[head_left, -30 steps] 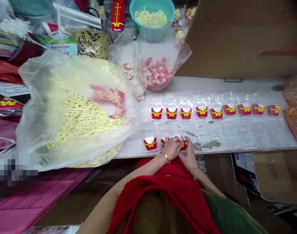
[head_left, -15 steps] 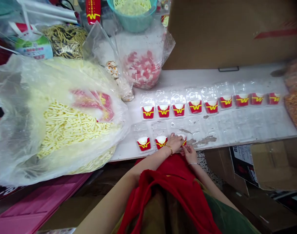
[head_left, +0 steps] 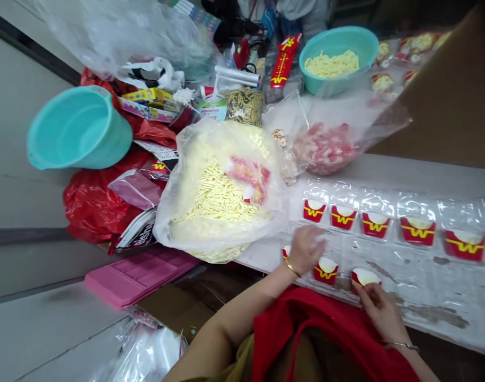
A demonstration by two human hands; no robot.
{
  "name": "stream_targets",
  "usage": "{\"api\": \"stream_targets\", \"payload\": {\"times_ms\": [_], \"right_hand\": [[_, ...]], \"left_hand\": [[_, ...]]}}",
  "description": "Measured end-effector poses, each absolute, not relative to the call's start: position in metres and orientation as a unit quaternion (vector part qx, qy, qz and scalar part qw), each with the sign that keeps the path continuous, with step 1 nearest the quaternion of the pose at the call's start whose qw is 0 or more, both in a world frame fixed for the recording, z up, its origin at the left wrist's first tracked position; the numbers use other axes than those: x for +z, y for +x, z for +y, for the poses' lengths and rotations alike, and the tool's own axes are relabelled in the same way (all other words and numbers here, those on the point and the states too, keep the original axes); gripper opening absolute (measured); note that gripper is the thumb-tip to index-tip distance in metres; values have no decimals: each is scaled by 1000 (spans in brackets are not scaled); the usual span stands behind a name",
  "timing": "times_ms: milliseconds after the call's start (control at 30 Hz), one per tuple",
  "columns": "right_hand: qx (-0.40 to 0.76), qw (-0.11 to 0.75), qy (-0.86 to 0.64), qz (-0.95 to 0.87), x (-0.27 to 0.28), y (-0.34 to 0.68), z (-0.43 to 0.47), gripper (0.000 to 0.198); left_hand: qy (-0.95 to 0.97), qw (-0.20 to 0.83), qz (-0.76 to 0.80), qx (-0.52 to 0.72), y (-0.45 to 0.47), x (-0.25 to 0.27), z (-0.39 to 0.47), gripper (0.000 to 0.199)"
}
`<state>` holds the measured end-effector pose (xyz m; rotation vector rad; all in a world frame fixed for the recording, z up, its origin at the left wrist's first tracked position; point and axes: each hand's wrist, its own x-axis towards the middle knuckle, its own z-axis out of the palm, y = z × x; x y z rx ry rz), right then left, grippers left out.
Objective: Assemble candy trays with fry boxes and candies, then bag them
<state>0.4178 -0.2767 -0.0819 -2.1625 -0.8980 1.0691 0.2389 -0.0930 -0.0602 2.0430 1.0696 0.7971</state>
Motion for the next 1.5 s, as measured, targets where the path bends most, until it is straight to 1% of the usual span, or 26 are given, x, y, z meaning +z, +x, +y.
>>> {"api": "stream_targets", "payload": {"times_ms": [67, 100, 167, 200, 233, 267, 333, 367, 433, 533, 600, 667, 733, 767, 800, 867, 933, 967, 1033, 1100, 1133, 1167, 1233, 1300, 1400, 1500], "right_hand": [[447, 252, -735, -443, -59, 395, -236, 35], [466, 244, -698, -486, -47, 379, -212, 33], [498, 246, -608, -567, -29, 340, -158, 28], [501, 254, -566, -603, -23, 318, -131, 27], [488, 267, -531, -639, -21, 298, -104, 26], [466, 273, -508, -671, -22, 278, -79, 24], [438, 283, -513, -682, -33, 248, -35, 23], [420, 285, -524, -684, -41, 238, -17, 29], [388, 286, -550, -682, -58, 228, 10, 50], [311, 255, -588, -702, -76, 224, 30, 85], [252, 227, -592, -731, -82, 222, 36, 96], [225, 218, -574, -757, -83, 219, 38, 93], [236, 224, -551, -768, -84, 217, 39, 86], [248, 233, -547, -765, -84, 218, 39, 85], [259, 251, -550, -753, -84, 219, 39, 84], [278, 306, -578, -704, -83, 226, 37, 86], [296, 360, -608, -643, -81, 234, 34, 86], [305, 378, -615, -621, -79, 238, 31, 85], [315, 396, -619, -600, -77, 243, 25, 83], [317, 404, -618, -595, -76, 246, 19, 82], [320, 404, -619, -593, -77, 246, 15, 83], [325, 401, -621, -590, -78, 246, 12, 84], [331, 389, -632, -583, -82, 246, 5, 84], [331, 374, -646, -577, -85, 246, 0, 81], [324, 357, -646, -591, -83, 245, -3, 73], [307, 343, -623, -632, -74, 240, -2, 78]], "left_hand": [[648, 306, 579, 390, 183, -46, -48, 20], [589, 267, 646, 406, 156, -43, -25, 19], [535, 227, 732, 357, 112, -44, 17, 19], [533, 227, 755, 307, 96, -47, 35, 19], [534, 236, 760, 285, 85, -51, 50, 17], [540, 246, 761, 263, 77, -56, 62, 15], [553, 267, 752, 240, 72, -66, 77, 15], [559, 273, 748, 234, 71, -69, 80, 17], [574, 295, 725, 241, 70, -74, 80, 17], [596, 356, 667, 270, 63, -78, 70, 6], [602, 388, 641, 275, 58, -79, 61, 13], [607, 408, 624, 274, 52, -80, 55, 18], [617, 430, 598, 275, 44, -77, 54, 20], [623, 425, 595, 279, 39, -75, 55, 21], [629, 401, 603, 283, 33, -72, 56, 22], [645, 313, 642, 272, 19, -64, 59, 24], [681, 244, 659, 206, 9, -56, 60, 26], [711, 234, 644, 155, 7, -53, 59, 28], [774, 226, 589, 55, 10, -50, 55, 41], [812, 195, 550, -3, 21, -52, 50, 52], [820, 178, 544, -15, 26, -54, 49, 51], [823, 169, 542, -19, 31, -57, 49, 45], [824, 184, 536, -12, 35, -62, 51, 30], [813, 224, 537, 25, 32, -66, 55, 21], [747, 293, 577, 152, 17, -67, 61, 14], [616, 413, 608, 284, 3, -64, 64, 4]]}}
